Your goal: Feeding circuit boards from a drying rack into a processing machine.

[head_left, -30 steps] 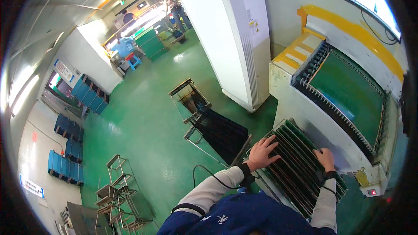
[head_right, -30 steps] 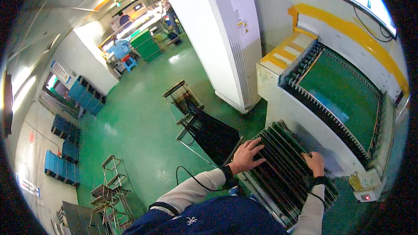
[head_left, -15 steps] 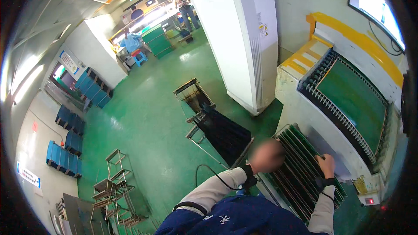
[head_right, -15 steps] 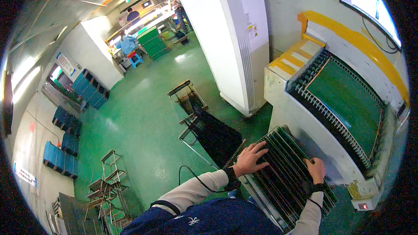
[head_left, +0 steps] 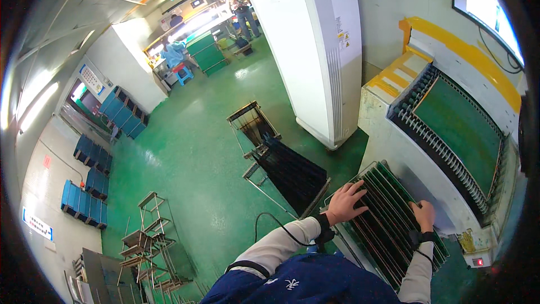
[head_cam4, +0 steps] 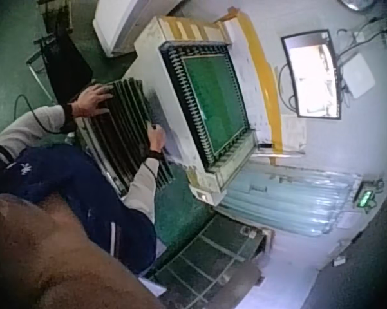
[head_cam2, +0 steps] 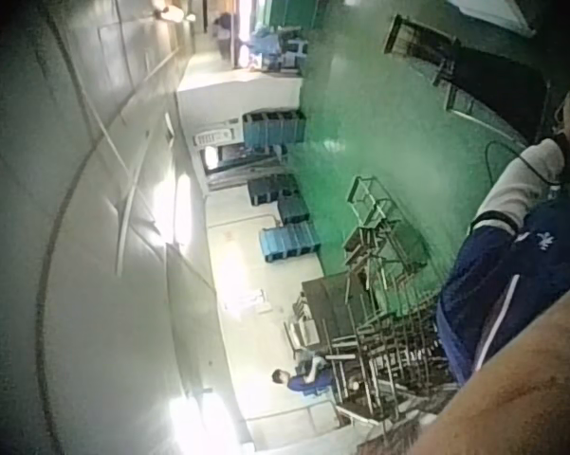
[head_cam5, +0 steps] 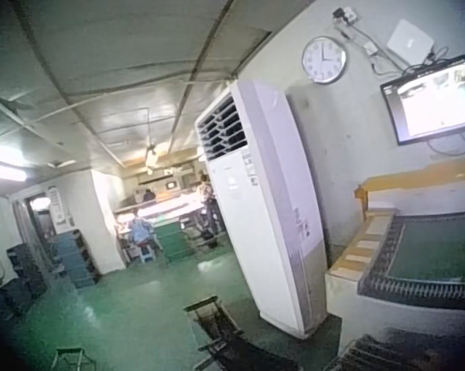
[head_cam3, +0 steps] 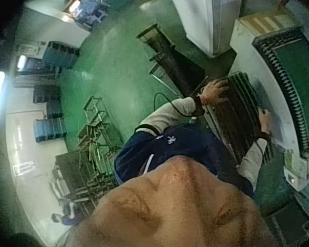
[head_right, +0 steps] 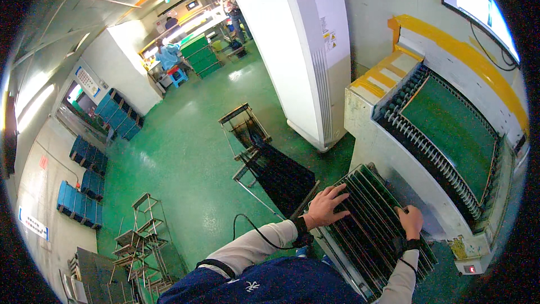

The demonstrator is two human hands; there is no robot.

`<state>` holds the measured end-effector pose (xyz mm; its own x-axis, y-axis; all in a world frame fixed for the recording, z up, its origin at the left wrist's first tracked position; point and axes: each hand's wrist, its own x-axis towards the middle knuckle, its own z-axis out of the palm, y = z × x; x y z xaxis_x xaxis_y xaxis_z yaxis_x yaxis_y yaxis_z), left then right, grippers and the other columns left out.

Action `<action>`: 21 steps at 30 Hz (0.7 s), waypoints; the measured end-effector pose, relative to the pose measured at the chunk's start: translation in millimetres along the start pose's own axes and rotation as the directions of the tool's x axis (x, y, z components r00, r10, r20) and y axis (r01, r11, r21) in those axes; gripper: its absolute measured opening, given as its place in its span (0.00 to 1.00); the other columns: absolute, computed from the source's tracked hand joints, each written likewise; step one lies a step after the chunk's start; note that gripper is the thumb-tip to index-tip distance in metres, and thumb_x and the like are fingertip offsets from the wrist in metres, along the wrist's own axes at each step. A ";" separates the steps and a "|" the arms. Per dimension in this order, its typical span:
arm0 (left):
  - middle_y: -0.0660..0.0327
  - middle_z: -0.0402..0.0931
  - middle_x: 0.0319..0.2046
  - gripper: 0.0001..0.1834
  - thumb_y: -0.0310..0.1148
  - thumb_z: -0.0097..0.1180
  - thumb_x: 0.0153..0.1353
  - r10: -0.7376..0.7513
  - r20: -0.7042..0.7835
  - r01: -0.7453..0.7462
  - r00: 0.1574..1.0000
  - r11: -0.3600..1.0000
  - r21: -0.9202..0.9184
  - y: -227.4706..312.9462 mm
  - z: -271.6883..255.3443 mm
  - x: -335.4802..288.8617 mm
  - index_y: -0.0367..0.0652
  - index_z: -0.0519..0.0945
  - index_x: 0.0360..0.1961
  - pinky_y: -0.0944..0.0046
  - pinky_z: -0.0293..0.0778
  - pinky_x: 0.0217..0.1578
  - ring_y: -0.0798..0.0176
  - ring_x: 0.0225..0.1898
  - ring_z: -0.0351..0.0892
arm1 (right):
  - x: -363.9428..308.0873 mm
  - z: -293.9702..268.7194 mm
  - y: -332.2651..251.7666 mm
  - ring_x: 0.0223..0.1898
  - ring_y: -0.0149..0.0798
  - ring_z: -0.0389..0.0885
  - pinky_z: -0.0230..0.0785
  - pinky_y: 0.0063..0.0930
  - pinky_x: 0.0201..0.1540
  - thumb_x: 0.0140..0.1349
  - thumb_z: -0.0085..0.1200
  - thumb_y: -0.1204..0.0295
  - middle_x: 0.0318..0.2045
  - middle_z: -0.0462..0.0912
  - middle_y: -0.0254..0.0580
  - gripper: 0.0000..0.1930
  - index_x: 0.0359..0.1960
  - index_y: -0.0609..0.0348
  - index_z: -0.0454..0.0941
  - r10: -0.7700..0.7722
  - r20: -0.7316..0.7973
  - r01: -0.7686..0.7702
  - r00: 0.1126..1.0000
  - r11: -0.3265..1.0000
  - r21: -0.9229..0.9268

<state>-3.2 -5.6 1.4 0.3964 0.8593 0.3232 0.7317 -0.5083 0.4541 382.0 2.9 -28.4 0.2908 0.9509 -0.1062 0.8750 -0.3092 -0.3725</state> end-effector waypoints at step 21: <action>0.56 0.67 0.75 0.34 0.57 0.69 0.63 -0.016 0.009 0.016 1.000 1.000 -0.004 0.1 -1.7 -0.5 0.50 0.82 0.65 0.46 0.73 0.65 0.44 0.68 0.72 | -1.4 0.9 -1.1 0.39 0.62 0.87 0.76 0.51 0.41 0.60 0.69 0.44 0.33 0.88 0.58 0.28 0.33 0.62 0.88 -0.055 -0.039 0.056 0.998 0.998 0.009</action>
<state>-4.3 -6.2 2.7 0.3895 0.8677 0.3089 0.7358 -0.4949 0.4623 380.2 1.9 -28.7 0.2572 0.9651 -0.0490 0.8863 -0.2558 -0.3861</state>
